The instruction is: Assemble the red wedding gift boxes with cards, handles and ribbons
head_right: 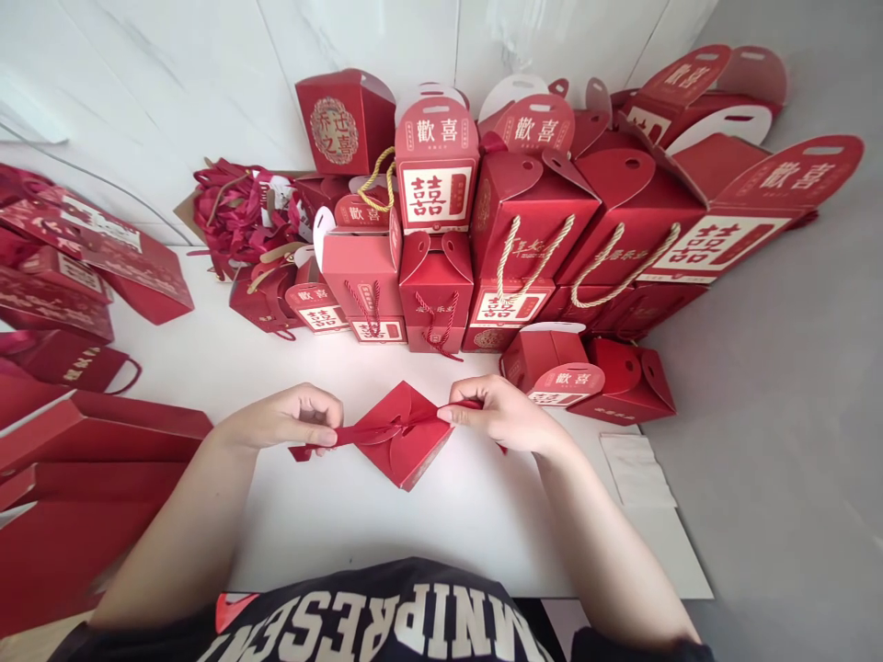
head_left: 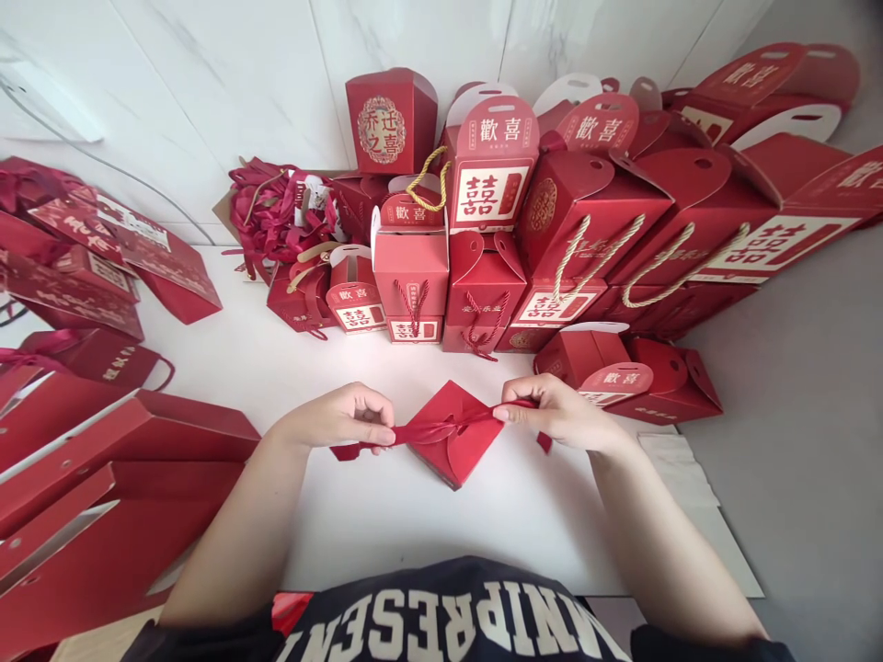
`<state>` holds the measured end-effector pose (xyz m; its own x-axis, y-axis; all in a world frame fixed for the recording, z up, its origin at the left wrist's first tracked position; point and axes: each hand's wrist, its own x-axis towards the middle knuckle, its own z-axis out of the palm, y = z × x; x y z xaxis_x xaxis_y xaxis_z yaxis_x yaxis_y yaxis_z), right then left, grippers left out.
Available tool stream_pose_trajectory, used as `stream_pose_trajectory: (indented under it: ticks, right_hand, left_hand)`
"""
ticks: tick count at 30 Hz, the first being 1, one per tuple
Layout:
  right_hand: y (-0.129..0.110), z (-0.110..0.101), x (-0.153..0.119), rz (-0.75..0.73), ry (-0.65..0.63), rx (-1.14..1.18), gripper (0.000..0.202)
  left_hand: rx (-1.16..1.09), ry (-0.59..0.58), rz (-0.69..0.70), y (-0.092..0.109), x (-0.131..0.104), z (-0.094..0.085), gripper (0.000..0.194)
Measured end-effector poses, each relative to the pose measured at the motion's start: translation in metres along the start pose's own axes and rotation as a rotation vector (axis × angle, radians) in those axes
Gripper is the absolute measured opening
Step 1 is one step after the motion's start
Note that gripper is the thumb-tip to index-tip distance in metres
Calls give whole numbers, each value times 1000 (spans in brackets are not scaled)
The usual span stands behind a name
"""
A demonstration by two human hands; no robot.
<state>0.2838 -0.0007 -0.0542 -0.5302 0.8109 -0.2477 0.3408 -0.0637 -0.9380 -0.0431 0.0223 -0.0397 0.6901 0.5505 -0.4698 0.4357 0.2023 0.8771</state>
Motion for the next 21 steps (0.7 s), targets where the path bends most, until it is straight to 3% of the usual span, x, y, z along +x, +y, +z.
stream_pose_trajectory:
  ticks: [7,13,21]
  right_hand:
    - [-1,6,0,-1,33,-57,39]
    - [1,14,5,43,99,110,34]
    - [7,22,13,27,18,301,38]
  left_hand:
    - [142,-11,-82,4,-3,3,30]
    - [5,11,-155,0,4,15,37]
    - [-88,130,-24,2,8,19,32]
